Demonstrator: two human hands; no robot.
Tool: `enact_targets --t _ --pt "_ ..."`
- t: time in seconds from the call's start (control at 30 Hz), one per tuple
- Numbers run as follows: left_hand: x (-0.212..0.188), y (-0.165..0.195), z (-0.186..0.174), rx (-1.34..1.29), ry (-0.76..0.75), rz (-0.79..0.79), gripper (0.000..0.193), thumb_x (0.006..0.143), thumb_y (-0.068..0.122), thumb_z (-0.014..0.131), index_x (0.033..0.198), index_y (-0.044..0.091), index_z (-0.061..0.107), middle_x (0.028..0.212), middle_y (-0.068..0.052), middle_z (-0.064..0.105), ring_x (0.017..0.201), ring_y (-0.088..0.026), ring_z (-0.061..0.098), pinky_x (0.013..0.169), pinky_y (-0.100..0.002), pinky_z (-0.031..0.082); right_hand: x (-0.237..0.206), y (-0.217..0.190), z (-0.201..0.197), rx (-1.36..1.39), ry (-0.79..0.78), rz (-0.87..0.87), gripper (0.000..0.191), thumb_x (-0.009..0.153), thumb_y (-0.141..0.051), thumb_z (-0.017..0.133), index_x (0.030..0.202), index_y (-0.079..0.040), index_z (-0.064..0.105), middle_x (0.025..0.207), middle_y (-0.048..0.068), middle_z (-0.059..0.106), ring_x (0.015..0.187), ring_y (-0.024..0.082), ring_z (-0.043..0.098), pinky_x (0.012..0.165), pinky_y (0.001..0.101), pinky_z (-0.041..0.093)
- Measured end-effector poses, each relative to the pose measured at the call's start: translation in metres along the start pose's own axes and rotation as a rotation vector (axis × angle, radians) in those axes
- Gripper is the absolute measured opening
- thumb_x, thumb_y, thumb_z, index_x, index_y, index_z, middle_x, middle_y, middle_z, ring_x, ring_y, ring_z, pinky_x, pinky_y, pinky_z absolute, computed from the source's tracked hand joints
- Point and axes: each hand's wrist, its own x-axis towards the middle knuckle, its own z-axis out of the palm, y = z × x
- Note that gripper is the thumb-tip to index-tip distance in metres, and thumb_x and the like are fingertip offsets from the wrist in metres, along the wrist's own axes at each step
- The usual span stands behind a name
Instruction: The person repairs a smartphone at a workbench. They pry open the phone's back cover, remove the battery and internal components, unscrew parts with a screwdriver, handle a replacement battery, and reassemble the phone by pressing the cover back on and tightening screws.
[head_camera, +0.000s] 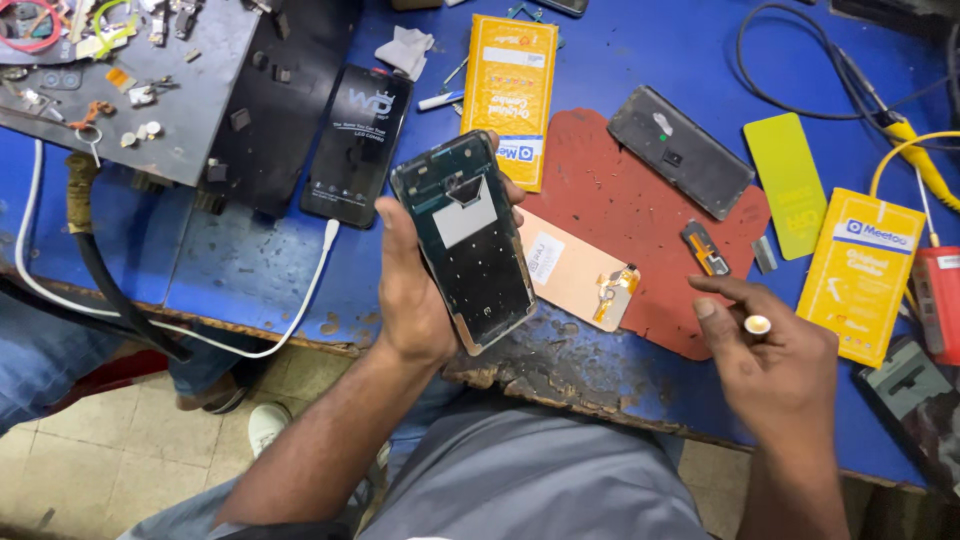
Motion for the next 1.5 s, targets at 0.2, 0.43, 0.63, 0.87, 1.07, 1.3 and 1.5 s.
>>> enact_targets --t 0.2,0.43,0.63,0.87,1.07,1.3,1.5 --pt "-0.006 -0.048 0.015 0.589 -0.152 0.043 0.085 0.106 0.066 0.048 0.161 0.004 0.028 0.152 -0.009 0.046 0.14 -0.015 0.046 0.122 -0.032 0.037 0.002 0.017 0.003 -0.333 -0.014 -0.201 0.022 0.088 -0.012 0.08 0.108 -0.003 0.076 0.098 0.014 0.074 0.083 0.02 0.069 0.073 0.0325 0.054" --pt "-0.02 -0.095 0.046 0.62 -0.249 0.078 0.094 0.1 0.054 0.07 0.167 0.009 0.022 0.141 -0.01 0.045 0.131 -0.018 0.049 0.119 -0.034 0.044 -0.01 0.047 -0.002 0.498 -0.139 -0.303 0.045 0.092 -0.016 0.08 0.129 -0.003 0.058 0.136 0.017 0.061 0.13 0.022 0.061 0.117 0.036 0.046" --pt "-0.012 -0.089 0.054 0.82 -0.382 0.109 0.095 0.089 0.049 0.078 0.161 0.012 0.028 0.149 -0.013 0.046 0.141 -0.025 0.049 0.123 -0.039 0.045 -0.015 0.069 0.008 0.679 -0.273 -0.425 0.063 0.082 -0.016 0.086 0.133 -0.008 0.048 0.144 0.02 0.051 0.136 0.025 0.055 0.122 0.042 0.046" --pt "0.022 0.0 0.006 1.836 -0.604 0.375 0.085 0.072 0.039 0.081 0.143 0.003 0.052 0.145 -0.015 0.057 0.139 -0.035 0.052 0.117 -0.049 0.041 -0.024 0.083 0.012 0.991 -0.113 -0.22 0.076 0.087 -0.02 0.086 0.149 0.0 0.046 0.132 0.02 0.062 0.115 0.028 0.067 0.107 0.0442 0.056" --pt "0.028 0.01 0.003 2.036 -0.803 0.5 0.059 0.08 0.035 0.076 0.123 -0.003 0.061 0.128 -0.021 0.062 0.124 -0.037 0.058 0.105 -0.049 0.046 -0.022 0.075 0.016 1.058 -0.059 -0.199 0.077 0.091 -0.025 0.084 0.15 0.006 0.044 0.128 0.022 0.063 0.108 0.03 0.07 0.097 0.0436 0.059" --pt "0.032 0.007 0.001 2.164 -0.805 0.773 0.039 0.084 0.015 0.072 0.119 -0.001 0.063 0.112 -0.016 0.07 0.107 -0.033 0.071 0.092 -0.044 0.058 -0.026 0.086 0.018 1.103 -0.048 -0.161 0.083 0.09 -0.026 0.082 0.156 0.005 0.043 0.13 0.025 0.063 0.106 0.033 0.07 0.098 0.0478 0.06" --pt "-0.001 0.036 0.022 1.401 0.019 0.687 0.022 0.1 0.001 0.067 0.121 -0.001 0.063 0.096 -0.014 0.072 0.078 -0.02 0.073 0.068 -0.032 0.06 -0.01 0.091 0.017 1.183 -0.071 -0.168 0.086 0.088 -0.024 0.083 0.157 0.005 0.039 0.132 0.027 0.062 0.106 0.035 0.07 0.095 0.05 0.06"
